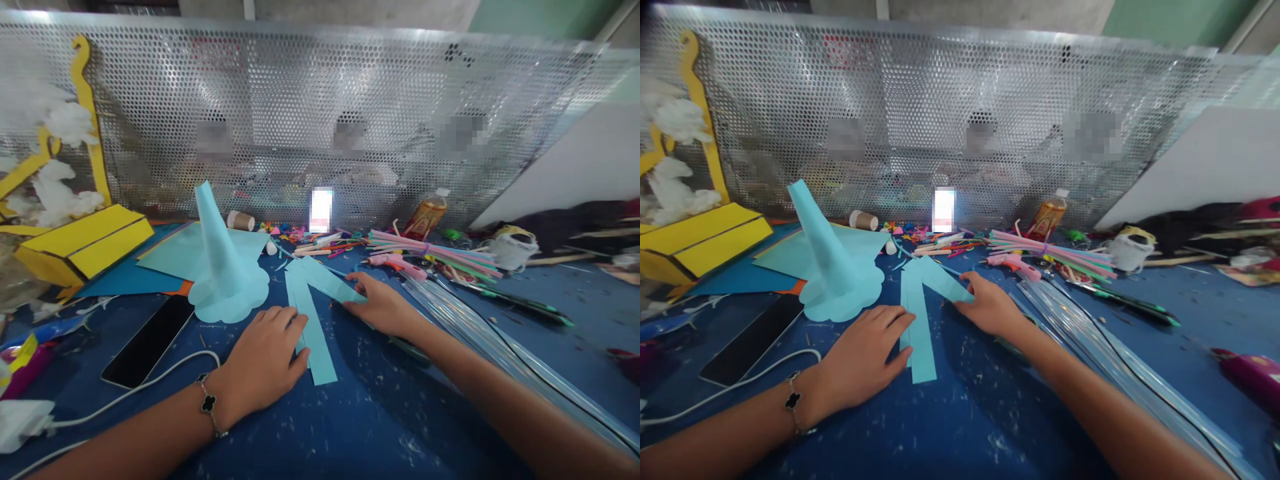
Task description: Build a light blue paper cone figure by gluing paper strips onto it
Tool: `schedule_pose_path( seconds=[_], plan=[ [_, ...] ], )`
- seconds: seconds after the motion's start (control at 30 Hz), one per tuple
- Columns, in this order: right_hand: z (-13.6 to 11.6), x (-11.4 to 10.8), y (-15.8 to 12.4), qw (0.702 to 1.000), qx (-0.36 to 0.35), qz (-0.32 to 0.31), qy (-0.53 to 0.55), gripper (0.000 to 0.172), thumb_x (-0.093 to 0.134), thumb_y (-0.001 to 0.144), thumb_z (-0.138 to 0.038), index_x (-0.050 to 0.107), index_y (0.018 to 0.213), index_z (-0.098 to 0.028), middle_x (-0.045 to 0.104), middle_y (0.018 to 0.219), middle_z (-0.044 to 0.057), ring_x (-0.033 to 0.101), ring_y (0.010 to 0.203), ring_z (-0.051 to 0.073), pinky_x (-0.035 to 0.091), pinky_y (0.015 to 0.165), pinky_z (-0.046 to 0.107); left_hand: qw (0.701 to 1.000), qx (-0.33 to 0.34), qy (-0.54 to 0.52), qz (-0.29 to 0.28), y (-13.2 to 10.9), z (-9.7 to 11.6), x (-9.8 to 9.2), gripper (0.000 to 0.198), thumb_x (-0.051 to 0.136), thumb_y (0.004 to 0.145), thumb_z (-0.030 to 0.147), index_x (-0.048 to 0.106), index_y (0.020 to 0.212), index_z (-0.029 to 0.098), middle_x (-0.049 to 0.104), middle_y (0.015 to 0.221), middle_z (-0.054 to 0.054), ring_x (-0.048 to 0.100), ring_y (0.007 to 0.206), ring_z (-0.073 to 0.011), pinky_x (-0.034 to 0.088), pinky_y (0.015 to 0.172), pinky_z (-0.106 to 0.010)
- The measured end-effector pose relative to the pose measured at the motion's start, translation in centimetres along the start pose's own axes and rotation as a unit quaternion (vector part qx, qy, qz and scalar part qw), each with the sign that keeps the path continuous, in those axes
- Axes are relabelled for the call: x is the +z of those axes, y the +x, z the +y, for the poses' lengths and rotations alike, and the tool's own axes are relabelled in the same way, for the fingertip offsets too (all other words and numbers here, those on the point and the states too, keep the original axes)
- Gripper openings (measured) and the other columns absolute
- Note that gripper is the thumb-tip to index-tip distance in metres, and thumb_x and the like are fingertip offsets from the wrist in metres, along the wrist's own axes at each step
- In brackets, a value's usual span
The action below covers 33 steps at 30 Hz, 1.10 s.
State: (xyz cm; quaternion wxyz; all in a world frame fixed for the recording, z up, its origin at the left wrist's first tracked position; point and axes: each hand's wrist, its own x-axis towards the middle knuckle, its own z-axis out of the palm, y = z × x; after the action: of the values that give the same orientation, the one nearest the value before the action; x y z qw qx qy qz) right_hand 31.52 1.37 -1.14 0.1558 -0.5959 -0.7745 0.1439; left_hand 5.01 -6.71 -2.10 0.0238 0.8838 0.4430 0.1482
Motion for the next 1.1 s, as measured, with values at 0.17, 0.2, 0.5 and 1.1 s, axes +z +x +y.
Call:
schedule_pose_path(
  seconds=[0.17, 0.2, 0.5, 1.1],
  plan=[
    [0.2, -1.1, 0.4, 0.999, -0.028, -0.030, 0.017, 0.017, 0.061, 0.086, -0.035, 0.069, 0.084, -0.020, 0.070, 0.083, 0.005, 0.063, 0.078, 0.023, 0.042, 0.071, 0.033, 0.999, -0.013, -0.046, 0.014, 0.0, -0.1, 0.1, 0.041, 0.053, 0.100, 0.030, 0.059, 0.138, 0.015, 0.063, 0.136, -0.015, 0.059, 0.123, -0.0328, 0.052, 0.102, -0.053],
    [0.0, -1.3, 0.4, 0.999, -0.029, -0.005, 0.023, 0.023, 0.058, 0.089, -0.039, 0.066, 0.080, -0.020, 0.068, 0.079, 0.005, 0.061, 0.075, 0.022, 0.041, 0.070, 0.033, 0.997, -0.023, -0.071, 0.022, 0.0, -0.2, 0.1, 0.040, 0.052, 0.100, 0.030, 0.059, 0.137, 0.016, 0.063, 0.137, -0.015, 0.058, 0.125, -0.0328, 0.051, 0.103, -0.054],
    [-5.9, -0.7, -3.5, 0.941, -0.097, -0.116, 0.303, 0.041, 0.050, 0.100, -0.057, 0.062, 0.085, -0.021, 0.059, 0.073, -0.001, 0.052, 0.065, 0.015, 0.043, 0.058, 0.027, 0.719, -0.190, -0.664, 0.075, 1.8, 0.3, 0.1, 0.043, 0.069, 0.089, 0.050, 0.062, 0.118, 0.018, 0.071, 0.119, -0.014, 0.071, 0.105, -0.0261, 0.059, 0.092, -0.043],
    [-3.6, -0.2, 5.0, 0.988, -0.048, -0.058, -0.136, 0.029, 0.076, 0.083, -0.050, 0.074, 0.097, -0.023, 0.071, 0.099, 0.010, 0.068, 0.089, 0.027, 0.049, 0.076, 0.036, 0.631, -0.326, -0.698, 0.095, 1.5, -0.3, -0.3, 0.019, 0.070, 0.086, 0.034, 0.060, 0.091, 0.020, 0.065, 0.071, 0.000, 0.064, 0.061, -0.0155, 0.054, 0.058, -0.028]
  ],
)
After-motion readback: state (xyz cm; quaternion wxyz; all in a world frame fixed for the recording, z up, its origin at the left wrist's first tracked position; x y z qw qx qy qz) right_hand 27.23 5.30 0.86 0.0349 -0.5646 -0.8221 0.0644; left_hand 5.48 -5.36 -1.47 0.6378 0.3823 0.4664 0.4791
